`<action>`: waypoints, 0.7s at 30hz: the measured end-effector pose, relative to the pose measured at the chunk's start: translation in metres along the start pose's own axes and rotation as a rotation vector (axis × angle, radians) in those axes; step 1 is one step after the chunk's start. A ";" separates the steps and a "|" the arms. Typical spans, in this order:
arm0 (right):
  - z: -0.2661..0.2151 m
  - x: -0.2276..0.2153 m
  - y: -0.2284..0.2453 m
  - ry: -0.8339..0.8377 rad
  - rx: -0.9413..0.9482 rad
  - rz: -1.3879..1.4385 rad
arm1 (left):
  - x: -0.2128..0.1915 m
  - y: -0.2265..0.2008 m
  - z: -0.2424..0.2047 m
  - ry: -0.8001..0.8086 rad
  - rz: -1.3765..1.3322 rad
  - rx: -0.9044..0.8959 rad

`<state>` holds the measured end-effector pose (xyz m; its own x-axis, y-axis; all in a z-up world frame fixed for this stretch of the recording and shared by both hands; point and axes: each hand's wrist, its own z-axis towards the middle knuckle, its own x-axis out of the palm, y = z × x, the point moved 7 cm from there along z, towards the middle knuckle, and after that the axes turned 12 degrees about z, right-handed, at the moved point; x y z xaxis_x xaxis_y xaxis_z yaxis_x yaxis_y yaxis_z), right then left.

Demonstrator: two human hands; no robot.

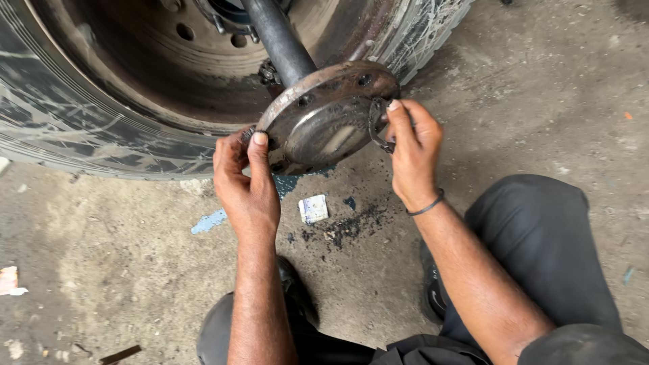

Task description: The person wipes and cleans the surface of a metal axle flange by hand using a cloth.

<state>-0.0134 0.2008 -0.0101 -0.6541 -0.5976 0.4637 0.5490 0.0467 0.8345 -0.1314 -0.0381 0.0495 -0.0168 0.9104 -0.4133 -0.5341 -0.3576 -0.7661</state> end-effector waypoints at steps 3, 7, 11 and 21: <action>0.005 0.000 0.007 0.104 -0.109 -0.089 | 0.003 0.006 -0.001 0.020 -0.046 -0.015; 0.009 -0.007 0.004 0.099 -0.032 -0.050 | 0.002 0.009 0.000 0.025 -0.048 0.000; 0.007 -0.003 0.004 0.051 -0.034 -0.039 | 0.005 0.018 0.001 0.039 -0.048 -0.077; 0.008 0.006 0.039 0.071 -0.404 -0.385 | 0.002 0.011 -0.001 0.043 -0.116 -0.059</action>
<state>0.0003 0.2054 0.0279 -0.8177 -0.5640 0.1152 0.4424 -0.4877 0.7526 -0.1359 -0.0401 0.0395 0.0792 0.9371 -0.3401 -0.4799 -0.2632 -0.8369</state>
